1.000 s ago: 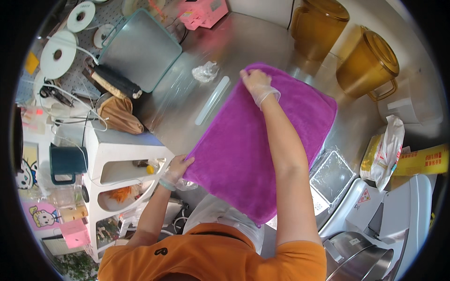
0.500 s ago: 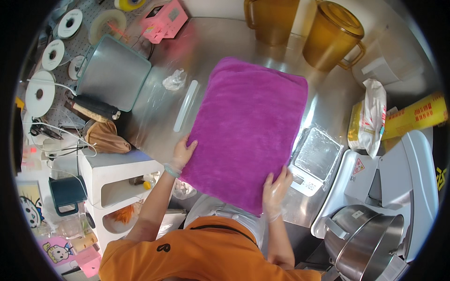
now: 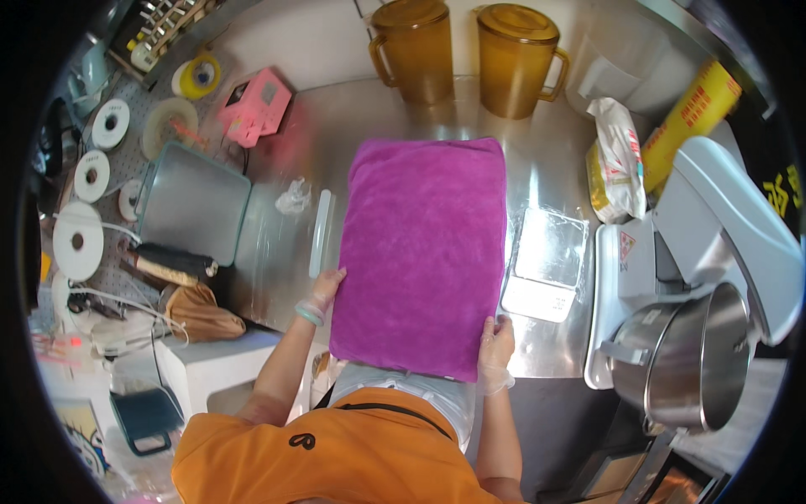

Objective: The person rolls dough with a rolling pin, places plastic wrap and a cloth over a tray of pastries, wipes the inside of a refrigerator with a cloth, and places a tray of pastries into an oven.

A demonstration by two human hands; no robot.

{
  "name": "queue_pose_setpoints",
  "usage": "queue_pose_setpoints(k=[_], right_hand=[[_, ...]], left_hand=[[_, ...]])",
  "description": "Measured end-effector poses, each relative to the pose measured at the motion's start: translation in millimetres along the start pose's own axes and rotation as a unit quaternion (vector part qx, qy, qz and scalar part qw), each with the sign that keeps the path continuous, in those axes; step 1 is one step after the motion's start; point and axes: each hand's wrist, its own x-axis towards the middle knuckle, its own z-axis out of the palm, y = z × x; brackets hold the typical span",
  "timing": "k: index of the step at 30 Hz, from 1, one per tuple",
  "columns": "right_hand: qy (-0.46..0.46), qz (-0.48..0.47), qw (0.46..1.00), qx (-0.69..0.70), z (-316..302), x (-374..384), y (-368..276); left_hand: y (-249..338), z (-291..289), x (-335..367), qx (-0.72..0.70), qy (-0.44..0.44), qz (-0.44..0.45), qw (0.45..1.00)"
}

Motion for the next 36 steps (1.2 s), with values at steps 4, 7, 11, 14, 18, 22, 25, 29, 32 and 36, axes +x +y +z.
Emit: queue_pose_setpoints(k=[4, 7, 11, 14, 18, 22, 25, 29, 32, 36], right_hand=[[-0.009, 0.049, 0.998, 0.046, 15.1, 1.7, -9.7], [0.025, 0.058, 0.997, 0.052, 22.8, 6.1, -3.2], [0.042, 0.064, 0.992, 0.104, 7.7, -2.9, -26.0], [0.031, 0.084, 0.994, 0.065, -2.1, -11.6, -48.5], [0.066, 0.067, 0.993, 0.074, 1.5, -35.4, -59.8], [0.127, 0.084, 0.98, 0.128, -8.6, -78.8, -76.0], [0.154, 0.114, 0.974, 0.121, -19.3, -104.1, -66.2], [0.191, 0.11, 0.945, 0.242, -48.2, -139.3, -76.5], [0.19, 0.109, 0.945, 0.242, -79.7, -173.0, -73.5], [0.226, 0.083, 0.949, 0.202, -112.7, -224.3, -86.5]], left_hand=[[-1.8, -2.4, -2.4, -0.049, -0.057, 0.01, 0.997], [3.1, -4.6, 3.6, -0.089, -0.131, 0.005, 0.987], [49.2, -13.2, -29.9, -0.145, -0.219, 0.023, 0.965], [48.7, -16.6, -32.7, -0.207, -0.251, 0.023, 0.945], [45.5, -27.4, -31.6, -0.222, -0.217, 0.002, 0.95], [49.6, -42.9, -40.3, -0.24, -0.262, -0.009, 0.935], [46.8, -59.5, -38.9, -0.302, -0.298, -0.085, 0.902], [66.0, -55.4, -63.5, -0.355, -0.375, -0.094, 0.851], [51.5, -57.8, -60.6, -0.288, -0.412, -0.049, 0.863], [16.0, -55.8, -66.6, -0.34, -0.376, -0.041, 0.861]])
